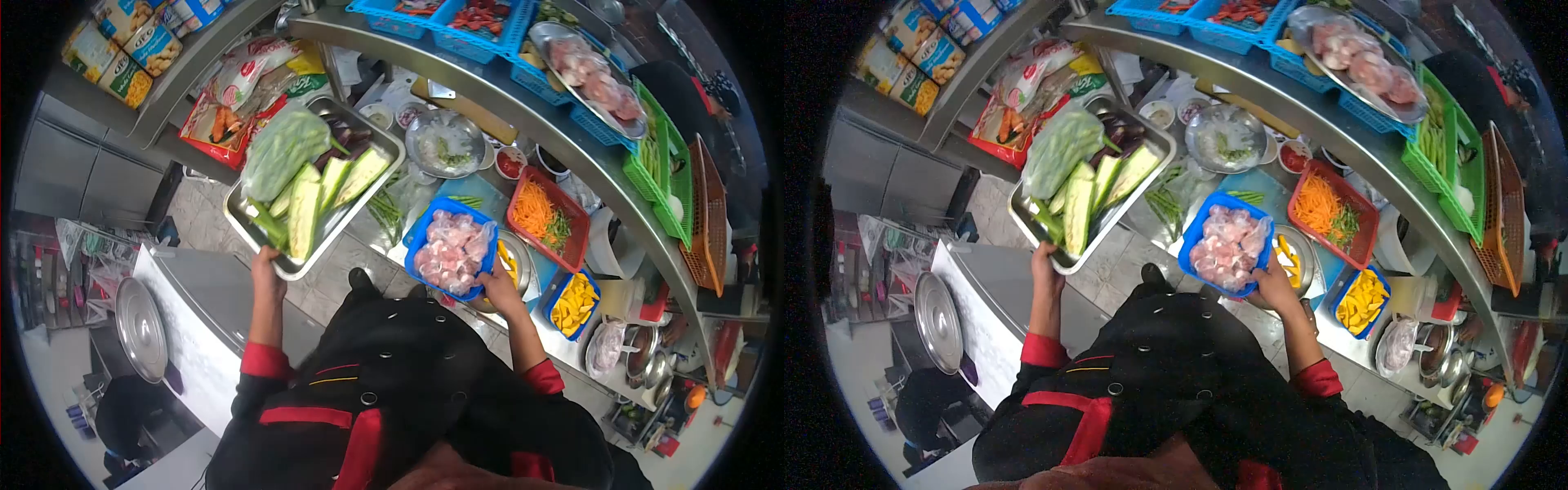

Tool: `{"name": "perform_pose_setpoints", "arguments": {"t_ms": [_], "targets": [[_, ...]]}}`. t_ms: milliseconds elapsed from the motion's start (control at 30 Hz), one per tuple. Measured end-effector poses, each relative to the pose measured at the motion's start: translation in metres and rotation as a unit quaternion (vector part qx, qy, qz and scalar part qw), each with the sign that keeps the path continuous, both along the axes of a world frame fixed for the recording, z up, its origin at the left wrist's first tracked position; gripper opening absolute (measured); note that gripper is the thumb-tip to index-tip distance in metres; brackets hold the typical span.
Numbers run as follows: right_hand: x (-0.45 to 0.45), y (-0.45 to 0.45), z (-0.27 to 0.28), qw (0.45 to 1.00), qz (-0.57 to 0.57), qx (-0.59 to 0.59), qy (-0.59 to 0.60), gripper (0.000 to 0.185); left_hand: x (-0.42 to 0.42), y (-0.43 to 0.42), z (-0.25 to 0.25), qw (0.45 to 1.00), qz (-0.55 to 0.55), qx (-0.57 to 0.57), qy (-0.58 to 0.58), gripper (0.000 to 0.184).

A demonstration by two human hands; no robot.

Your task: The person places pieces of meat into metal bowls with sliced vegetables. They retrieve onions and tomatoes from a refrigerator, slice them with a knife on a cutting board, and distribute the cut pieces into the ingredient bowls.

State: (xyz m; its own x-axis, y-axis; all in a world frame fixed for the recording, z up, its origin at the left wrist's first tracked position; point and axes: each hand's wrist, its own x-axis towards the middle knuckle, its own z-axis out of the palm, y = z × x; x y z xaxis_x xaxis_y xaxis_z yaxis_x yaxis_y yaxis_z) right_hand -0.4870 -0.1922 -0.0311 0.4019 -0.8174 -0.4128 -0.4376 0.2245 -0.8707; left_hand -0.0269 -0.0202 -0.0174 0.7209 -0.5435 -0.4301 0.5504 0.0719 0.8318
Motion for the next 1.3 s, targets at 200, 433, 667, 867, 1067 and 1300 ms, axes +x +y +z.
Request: {"name": "perform_pose_setpoints", "arguments": {"t_ms": [200,433,667,867,1067,1300], "targets": [[-0.002,-0.008,0.006,0.991,0.002,0.111,-0.071,0.079,-0.024,0.061,0.083,0.998,-0.013,-0.054,-0.004,0.049],[0.003,-0.024,0.0,0.987,0.037,0.098,-0.122,0.08,-0.055,0.063,0.238,0.987,-0.069,-0.113,-0.087,0.049],[-0.001,-0.021,0.012,0.987,0.046,0.084,-0.129,0.079,-0.09,-0.057,0.306,0.964,-0.146,-0.203,-0.095,0.053],[-0.006,-0.014,0.013,0.988,0.039,0.043,-0.143,0.078,-0.155,-0.199,0.32,0.949,-0.151,-0.24,-0.142,0.054],[0.007,-0.008,0.011,0.997,0.046,0.03,-0.061,0.077,-0.159,-0.313,0.286,0.935,-0.158,-0.283,-0.142,0.046],[0.039,-0.002,-0.008,0.997,0.015,0.04,-0.064,0.076,-0.155,-0.309,0.273,0.959,-0.193,-0.159,-0.133,0.047]]}}
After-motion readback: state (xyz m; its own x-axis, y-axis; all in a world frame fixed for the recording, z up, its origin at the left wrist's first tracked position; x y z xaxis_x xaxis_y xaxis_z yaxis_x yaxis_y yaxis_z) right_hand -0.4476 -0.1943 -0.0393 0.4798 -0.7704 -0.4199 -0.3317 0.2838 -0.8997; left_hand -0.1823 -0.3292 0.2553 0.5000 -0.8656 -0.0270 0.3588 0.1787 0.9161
